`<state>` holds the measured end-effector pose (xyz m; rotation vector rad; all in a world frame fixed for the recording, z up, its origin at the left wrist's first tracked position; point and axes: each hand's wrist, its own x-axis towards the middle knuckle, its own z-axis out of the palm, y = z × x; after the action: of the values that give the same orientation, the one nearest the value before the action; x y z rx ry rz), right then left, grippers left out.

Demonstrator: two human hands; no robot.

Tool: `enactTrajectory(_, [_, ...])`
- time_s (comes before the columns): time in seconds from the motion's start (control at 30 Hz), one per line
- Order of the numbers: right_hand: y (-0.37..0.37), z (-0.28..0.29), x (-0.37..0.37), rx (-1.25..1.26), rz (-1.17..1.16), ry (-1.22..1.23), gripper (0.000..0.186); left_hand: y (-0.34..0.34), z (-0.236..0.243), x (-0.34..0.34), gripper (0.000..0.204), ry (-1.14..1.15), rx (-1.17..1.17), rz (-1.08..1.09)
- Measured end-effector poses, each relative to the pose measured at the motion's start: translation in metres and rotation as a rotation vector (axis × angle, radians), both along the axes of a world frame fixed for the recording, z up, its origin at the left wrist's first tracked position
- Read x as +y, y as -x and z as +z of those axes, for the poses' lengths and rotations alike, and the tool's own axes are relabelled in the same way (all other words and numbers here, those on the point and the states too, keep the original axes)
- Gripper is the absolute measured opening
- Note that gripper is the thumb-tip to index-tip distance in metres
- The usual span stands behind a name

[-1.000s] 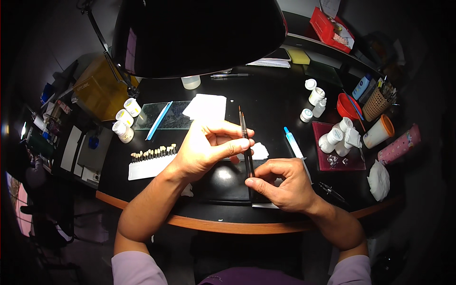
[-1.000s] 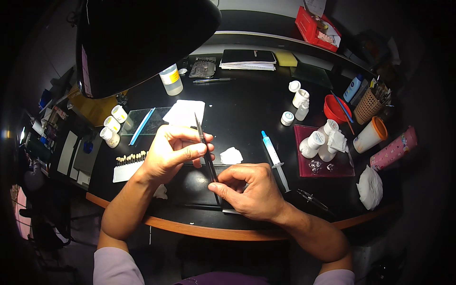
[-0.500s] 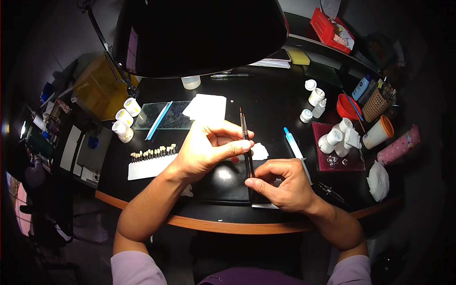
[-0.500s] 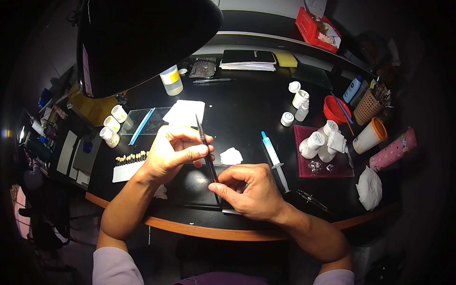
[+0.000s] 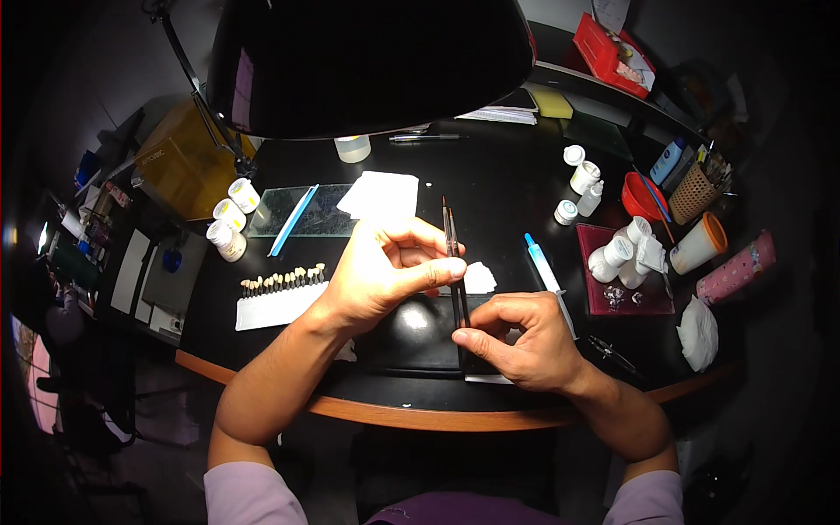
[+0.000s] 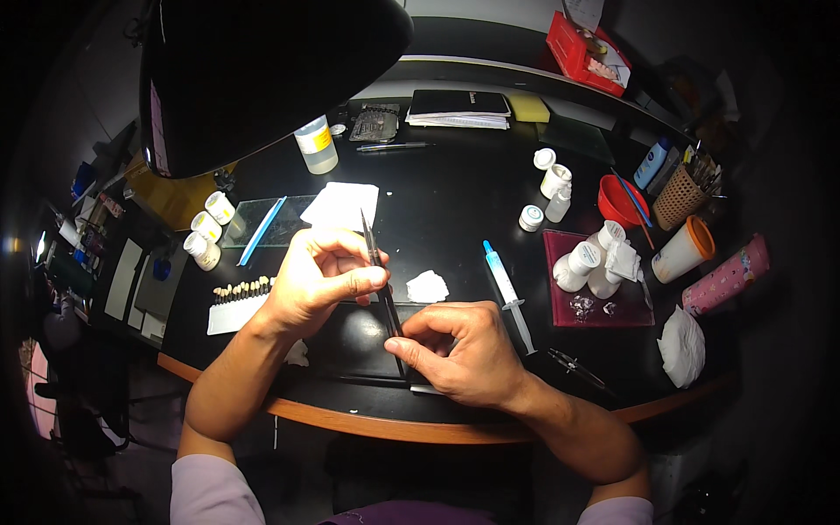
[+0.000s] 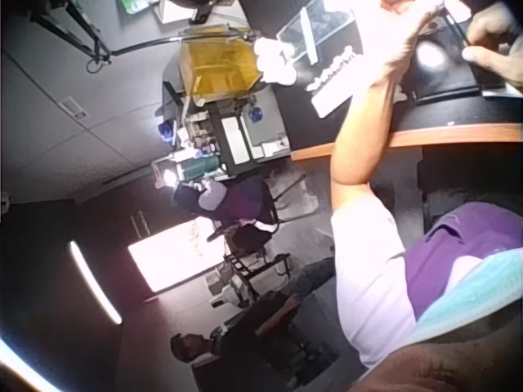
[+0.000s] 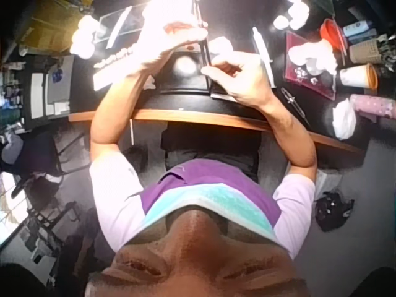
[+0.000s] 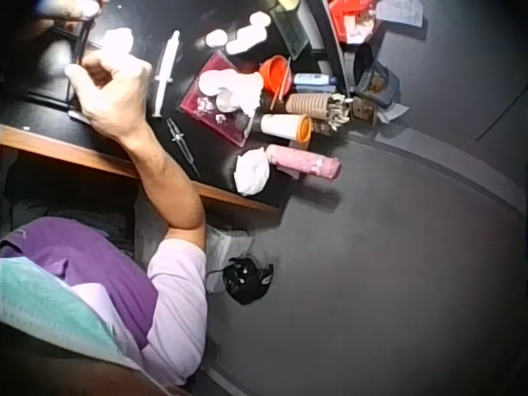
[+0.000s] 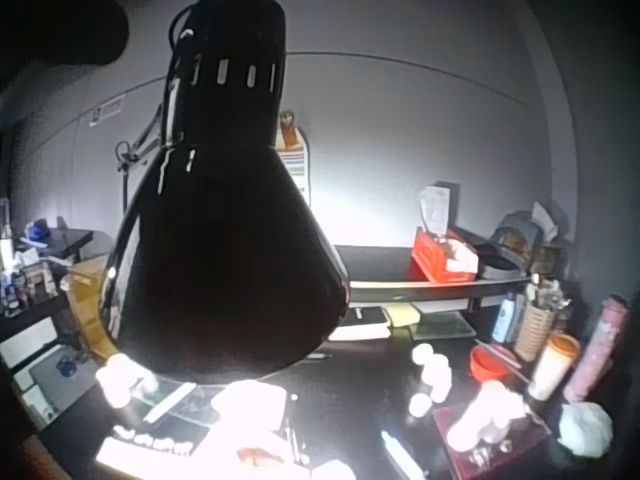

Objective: The person picks up a small brush and applies dental staining liquid to a prosthetic tooth crown held in the other hand. The person rotates the crown to apply the stain evenly and then wipes the brush clean with a small cloth.

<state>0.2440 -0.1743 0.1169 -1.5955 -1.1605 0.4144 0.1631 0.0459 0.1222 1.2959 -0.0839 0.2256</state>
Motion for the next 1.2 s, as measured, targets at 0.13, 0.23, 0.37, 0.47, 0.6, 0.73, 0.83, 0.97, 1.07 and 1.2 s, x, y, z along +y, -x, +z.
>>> enactTrajectory(0.13, [-0.0002,-0.0008,-0.0010,0.017,0.005,-0.002,0.012,-0.0010,0.0001,0.0000,0.019,0.016,-0.011,-0.010])
enactTrajectory(0.23, [0.0002,-0.0015,-0.0006,0.016,-0.001,-0.005,0.013,-0.0007,0.0013,-0.0002,0.019,0.035,-0.007,-0.023])
enactTrajectory(0.37, [0.0006,0.0000,-0.0006,0.017,0.001,-0.014,0.013,-0.0005,0.0002,0.0003,0.020,0.027,-0.013,-0.012])
enactTrajectory(0.47, [-0.0001,-0.0002,-0.0014,0.016,0.006,-0.009,0.013,-0.0008,0.0017,-0.0016,0.020,0.039,0.002,0.001])
enactTrajectory(0.6, [0.0005,0.0009,-0.0016,0.025,0.009,0.013,0.013,-0.0002,0.0023,-0.0020,0.021,0.016,0.038,0.027])
enactTrajectory(0.73, [0.0005,0.0017,-0.0009,-0.001,0.019,-0.001,0.015,0.0005,0.0030,-0.0020,0.021,0.028,0.022,0.028])
enactTrajectory(0.83, [0.0000,0.0009,-0.0011,-0.010,0.015,-0.012,0.015,0.0001,0.0037,-0.0022,0.022,0.013,0.036,0.024])
enactTrajectory(0.97, [0.0000,0.0005,-0.0010,-0.012,0.015,-0.006,0.015,-0.0003,0.0033,-0.0021,0.022,0.018,0.046,0.022])
enactTrajectory(1.07, [0.0000,-0.0002,-0.0007,-0.015,0.016,-0.011,0.015,0.0004,0.0037,-0.0023,0.022,0.023,0.040,0.021])
enactTrajectory(1.2, [-0.0009,-0.0006,-0.0008,-0.012,0.016,-0.012,0.015,-0.0008,0.0031,-0.0029,0.022,0.019,0.034,0.023])
